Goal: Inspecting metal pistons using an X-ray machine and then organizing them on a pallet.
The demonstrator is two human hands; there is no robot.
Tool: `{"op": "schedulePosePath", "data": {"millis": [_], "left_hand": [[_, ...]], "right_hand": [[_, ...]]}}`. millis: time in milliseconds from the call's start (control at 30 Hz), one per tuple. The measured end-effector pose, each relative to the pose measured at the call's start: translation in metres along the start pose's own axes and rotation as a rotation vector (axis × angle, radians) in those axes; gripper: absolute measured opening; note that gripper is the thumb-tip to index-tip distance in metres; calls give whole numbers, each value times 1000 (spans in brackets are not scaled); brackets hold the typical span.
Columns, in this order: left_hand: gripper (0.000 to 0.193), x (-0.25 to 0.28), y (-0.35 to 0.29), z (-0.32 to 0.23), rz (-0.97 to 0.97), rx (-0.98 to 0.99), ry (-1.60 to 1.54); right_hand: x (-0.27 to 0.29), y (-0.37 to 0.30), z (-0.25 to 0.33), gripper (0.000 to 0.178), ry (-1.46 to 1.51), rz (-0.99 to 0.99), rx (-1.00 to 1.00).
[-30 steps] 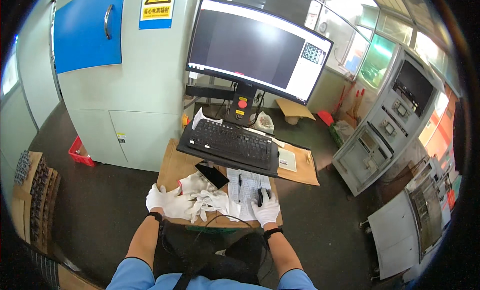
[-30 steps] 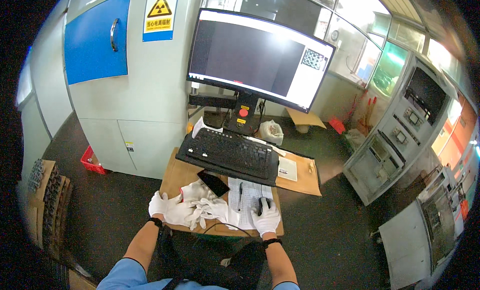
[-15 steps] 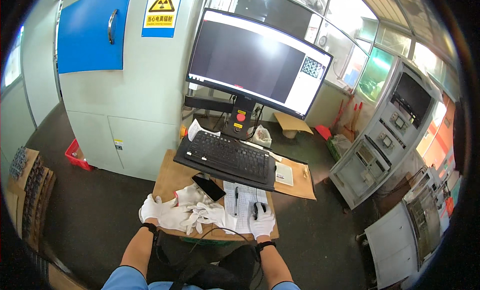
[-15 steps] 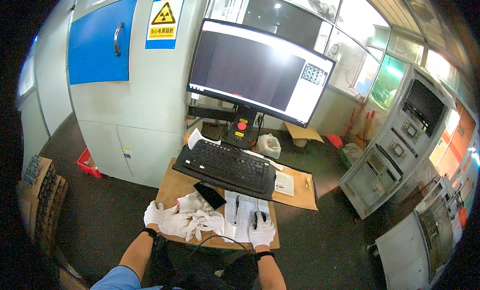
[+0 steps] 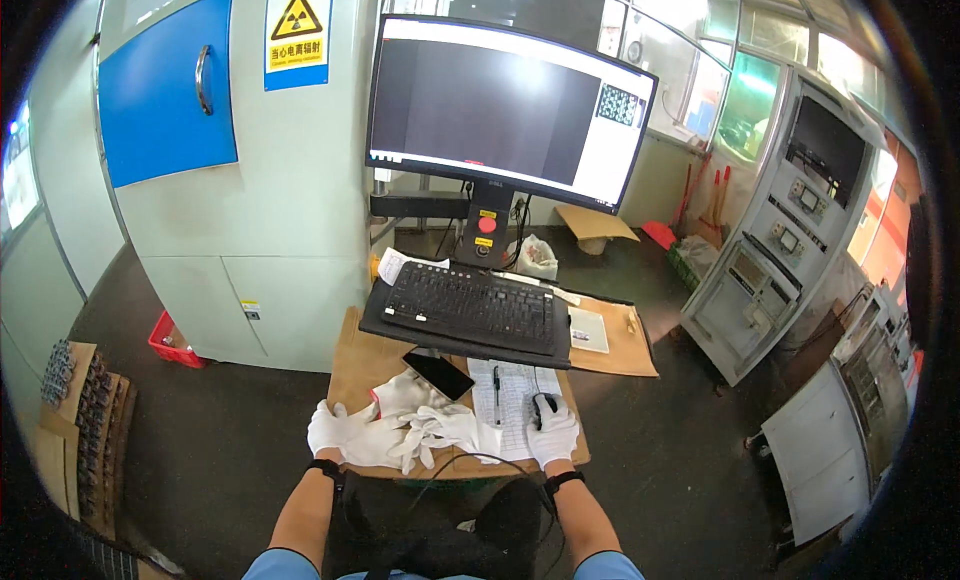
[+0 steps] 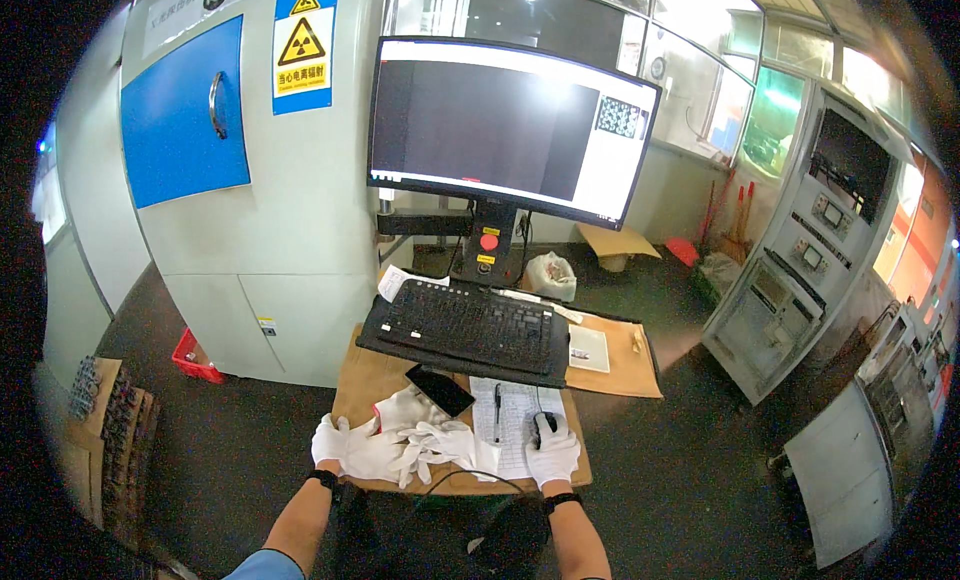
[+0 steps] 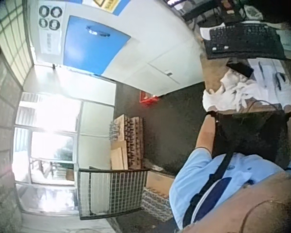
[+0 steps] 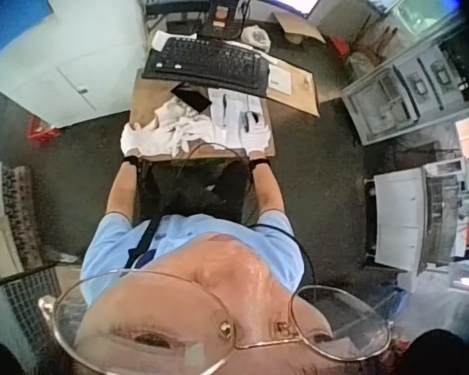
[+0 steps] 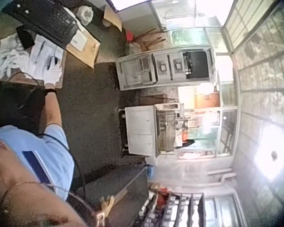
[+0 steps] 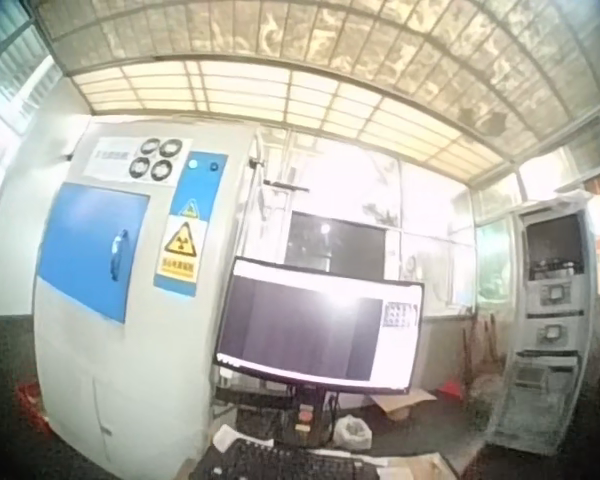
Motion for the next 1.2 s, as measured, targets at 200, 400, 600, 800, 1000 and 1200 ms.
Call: {"op": "schedulePosePath", "data": {"millis": [200,400,600,800,1000,1200], "left_hand": [[54,-2,7,8,5,-19,23],[53,3,4,3,8,4,-16],[54,0,6,3,-17,-33,-6],[53,-3,5,9,2,-29,-6],[52,-1,4,9,-13,-35,-31],[51,0,3,5,10,-15,-28]], "right_hand": [[0,2,4,45,0,20,-20],[4,4,7,44,-8,70,-51],[-2,13,1,51,-98,215,-61],[-6,5,-6,48,-20,169,-90],[-7,8,-3,45,40,136,-71],[-20,6,-7,47,6,113,-50]]}}
Point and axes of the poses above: each hand's wrist, its own y-axis towards the middle knuckle, its own x-axis out of the back of the hand, z = x × y, the point moved 9 cm from there along y, towards the middle knuckle, and after that the axes turned 8 degrees about -y, right-handed, at the moved point
